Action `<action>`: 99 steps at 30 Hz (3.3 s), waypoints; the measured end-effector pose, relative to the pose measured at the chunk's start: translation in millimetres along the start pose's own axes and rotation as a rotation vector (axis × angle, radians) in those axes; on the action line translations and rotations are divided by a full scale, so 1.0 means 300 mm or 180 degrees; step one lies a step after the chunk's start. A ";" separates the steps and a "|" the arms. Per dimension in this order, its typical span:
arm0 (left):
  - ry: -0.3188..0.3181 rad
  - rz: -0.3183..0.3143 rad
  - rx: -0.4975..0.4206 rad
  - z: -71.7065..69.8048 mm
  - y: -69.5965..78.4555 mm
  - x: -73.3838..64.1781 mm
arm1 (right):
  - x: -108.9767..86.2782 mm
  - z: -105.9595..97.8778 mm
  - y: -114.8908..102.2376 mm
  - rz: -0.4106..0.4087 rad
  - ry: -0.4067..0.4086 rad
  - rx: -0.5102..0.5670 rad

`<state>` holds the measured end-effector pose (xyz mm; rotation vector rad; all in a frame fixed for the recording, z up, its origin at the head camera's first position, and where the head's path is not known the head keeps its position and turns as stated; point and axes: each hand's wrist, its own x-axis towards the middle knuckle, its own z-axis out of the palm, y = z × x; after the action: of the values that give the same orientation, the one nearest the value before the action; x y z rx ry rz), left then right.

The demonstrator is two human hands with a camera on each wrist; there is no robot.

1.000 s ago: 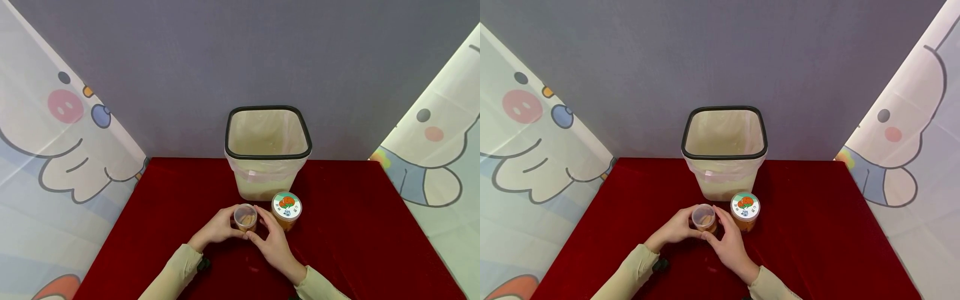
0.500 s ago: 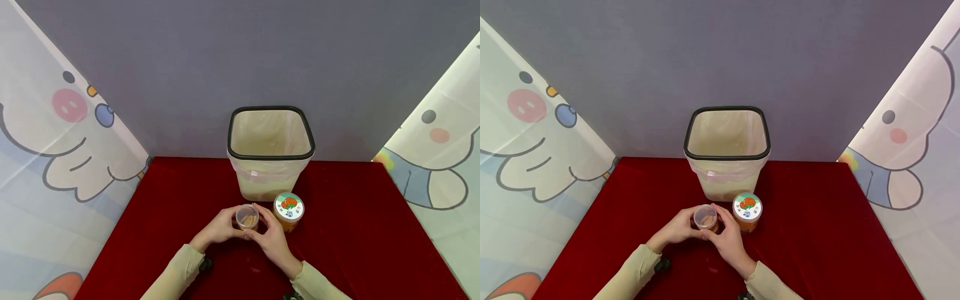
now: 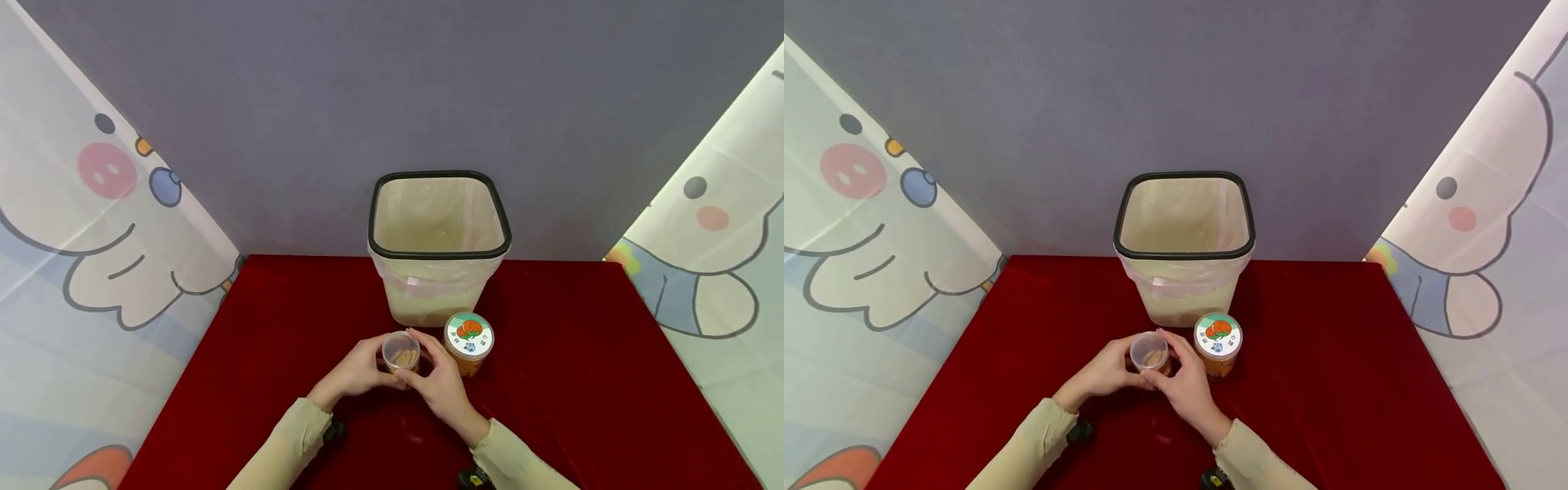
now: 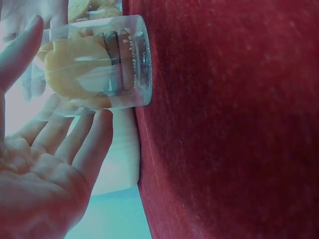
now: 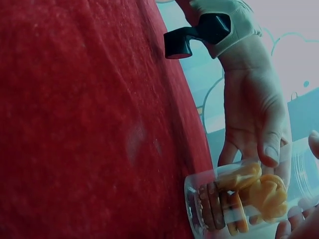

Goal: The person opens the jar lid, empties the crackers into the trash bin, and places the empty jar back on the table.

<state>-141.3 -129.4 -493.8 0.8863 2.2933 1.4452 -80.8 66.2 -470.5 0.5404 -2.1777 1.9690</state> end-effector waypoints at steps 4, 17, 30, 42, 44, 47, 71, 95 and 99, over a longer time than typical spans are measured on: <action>0.0025 -0.0025 0.0045 0.004 -0.002 0.001 | 0.008 -0.006 -0.039 0.0028 -0.0101 -0.0039; 0.0046 -0.0088 0.0036 -0.020 0.137 -0.016 | 0.038 -0.004 -0.051 0.0279 -0.0266 -0.0207; 0.0061 -0.0125 0.0101 0.000 0.004 0.001 | 0.033 0.006 0.002 0.0374 -0.0058 -0.0234; 0.0033 -0.0094 0.0033 0.002 0.006 0.001 | 0.016 -0.004 0.082 0.0350 -0.0032 0.0251; 0.0034 -0.0107 0.0009 0.003 0.007 0.002 | 0.015 -0.007 0.089 0.0328 -0.0065 0.0312; 0.0048 -0.0139 0.0007 0.004 0.005 0.002 | 0.011 -0.011 0.094 0.0311 -0.0118 0.0405; 0.0033 -0.0167 0.0005 0.006 0.006 -0.004 | -0.001 -0.039 0.098 -0.0144 -0.0334 0.0201; 0.0083 -0.0165 -0.0098 0.000 0.092 -0.008 | -0.035 -0.002 0.014 -0.0336 0.0227 0.0092; 0.0112 -0.0205 -0.0013 0.015 0.031 -0.004 | -0.033 -0.006 0.070 -0.0346 0.0151 0.0078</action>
<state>-134.7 -124.0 -487.7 0.7845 2.3211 1.4490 -79.4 70.9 -493.3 0.5960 -2.0534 1.9347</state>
